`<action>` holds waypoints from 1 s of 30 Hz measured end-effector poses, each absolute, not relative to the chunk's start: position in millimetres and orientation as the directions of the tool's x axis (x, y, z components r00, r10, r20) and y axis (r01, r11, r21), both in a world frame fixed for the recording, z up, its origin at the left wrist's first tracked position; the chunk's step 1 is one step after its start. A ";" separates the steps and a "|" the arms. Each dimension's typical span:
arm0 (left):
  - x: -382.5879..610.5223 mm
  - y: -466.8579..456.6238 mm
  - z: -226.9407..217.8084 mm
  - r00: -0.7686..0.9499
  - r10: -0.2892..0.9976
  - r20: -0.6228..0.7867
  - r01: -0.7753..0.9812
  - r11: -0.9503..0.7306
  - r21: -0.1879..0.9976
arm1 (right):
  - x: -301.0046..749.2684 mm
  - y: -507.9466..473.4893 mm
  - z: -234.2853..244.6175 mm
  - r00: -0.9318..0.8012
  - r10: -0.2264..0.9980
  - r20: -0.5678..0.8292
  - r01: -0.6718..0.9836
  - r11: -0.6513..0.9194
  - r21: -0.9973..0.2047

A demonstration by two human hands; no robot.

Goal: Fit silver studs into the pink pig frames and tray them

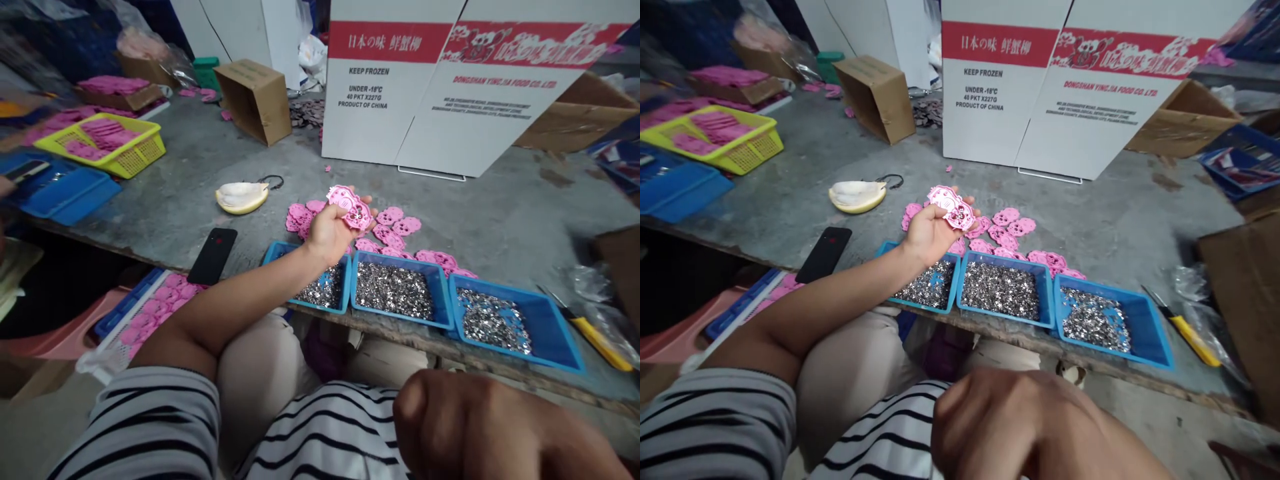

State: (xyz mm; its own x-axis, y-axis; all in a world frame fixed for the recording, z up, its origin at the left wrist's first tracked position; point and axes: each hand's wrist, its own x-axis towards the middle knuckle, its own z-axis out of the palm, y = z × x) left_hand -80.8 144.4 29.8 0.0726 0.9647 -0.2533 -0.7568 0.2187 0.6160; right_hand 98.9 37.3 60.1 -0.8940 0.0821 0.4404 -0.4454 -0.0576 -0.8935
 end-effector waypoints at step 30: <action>-90.1 134.2 31.9 -0.042 0.959 -0.279 -0.669 0.181 0.721 | 39.4 106.9 -13.0 -0.719 0.605 -0.342 0.655 0.754 -0.042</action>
State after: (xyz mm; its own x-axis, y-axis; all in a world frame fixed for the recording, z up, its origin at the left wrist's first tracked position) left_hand -90.1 134.2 31.9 -0.0416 0.9593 -0.2795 -0.6689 0.1811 0.7209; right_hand 39.4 106.9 -13.0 -0.7188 0.6054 -0.3418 0.6551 0.7544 -0.0417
